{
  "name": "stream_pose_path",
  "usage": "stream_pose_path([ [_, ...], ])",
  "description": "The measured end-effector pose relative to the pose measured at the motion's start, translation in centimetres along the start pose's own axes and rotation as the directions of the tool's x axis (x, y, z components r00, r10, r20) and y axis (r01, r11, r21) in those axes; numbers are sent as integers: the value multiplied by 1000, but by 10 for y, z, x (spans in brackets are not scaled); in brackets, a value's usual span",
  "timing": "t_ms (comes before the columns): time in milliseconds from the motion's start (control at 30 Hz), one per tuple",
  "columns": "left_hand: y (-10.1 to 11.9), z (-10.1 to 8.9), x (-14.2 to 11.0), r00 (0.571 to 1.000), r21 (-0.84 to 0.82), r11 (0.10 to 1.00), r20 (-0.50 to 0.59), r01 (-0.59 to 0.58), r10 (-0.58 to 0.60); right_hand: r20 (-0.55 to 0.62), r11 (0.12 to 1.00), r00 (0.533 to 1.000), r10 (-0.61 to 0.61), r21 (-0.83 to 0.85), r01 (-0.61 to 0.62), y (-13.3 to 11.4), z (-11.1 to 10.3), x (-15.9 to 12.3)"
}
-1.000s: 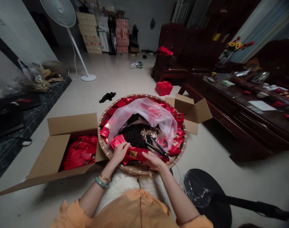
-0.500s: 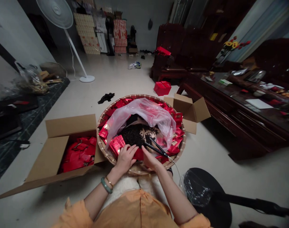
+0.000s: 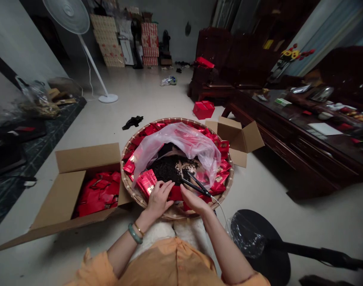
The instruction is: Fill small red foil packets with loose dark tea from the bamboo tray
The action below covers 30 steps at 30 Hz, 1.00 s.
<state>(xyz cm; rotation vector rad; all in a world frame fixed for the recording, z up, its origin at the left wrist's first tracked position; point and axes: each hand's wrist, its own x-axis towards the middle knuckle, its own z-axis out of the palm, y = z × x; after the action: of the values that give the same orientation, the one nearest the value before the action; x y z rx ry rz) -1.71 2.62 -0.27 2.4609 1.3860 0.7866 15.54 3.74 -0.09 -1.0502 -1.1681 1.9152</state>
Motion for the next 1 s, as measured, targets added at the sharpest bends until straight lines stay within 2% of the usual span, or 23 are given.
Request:
stream_pose_path([
  [100,-1,1,0,1000,19,1000,4,-24,24,-35,998,999,3,-67,-5,3,-3,-2],
  [233,-5,1,-3,998,12,999,30,-53,53,-53,998,997,59,10,-58,12,0,-1],
  [333,-6,2,-5,999,7,999,31,-43,43,-69,997,996,56,54,-53,13,4,0],
  [500,-3,2,-4,1000,6,1000,-13,0,0,-56,999,998,6,43,-4,-6,4,-10],
  [633,-9,1,-2,996,11,998,-71,63,-62,-170,999,984,50,20,-47,-21,-14,-23],
  [733,-17,-1,0,985,-8,993,-128,115,-115,-289,981,955,61,-157,-110,-16,-34,-23],
  [867,-25,-6,2,967,-36,989,-209,140,-145,-371,826,910,-185,-561,-61,9,-58,-9],
  [933,-27,-7,2,960,-46,989,-237,142,-149,-393,760,877,-277,-648,-51,20,-67,1],
  [1000,-29,-7,2,954,-57,987,-254,152,-161,-368,708,871,-325,-705,-34,26,-71,13],
])
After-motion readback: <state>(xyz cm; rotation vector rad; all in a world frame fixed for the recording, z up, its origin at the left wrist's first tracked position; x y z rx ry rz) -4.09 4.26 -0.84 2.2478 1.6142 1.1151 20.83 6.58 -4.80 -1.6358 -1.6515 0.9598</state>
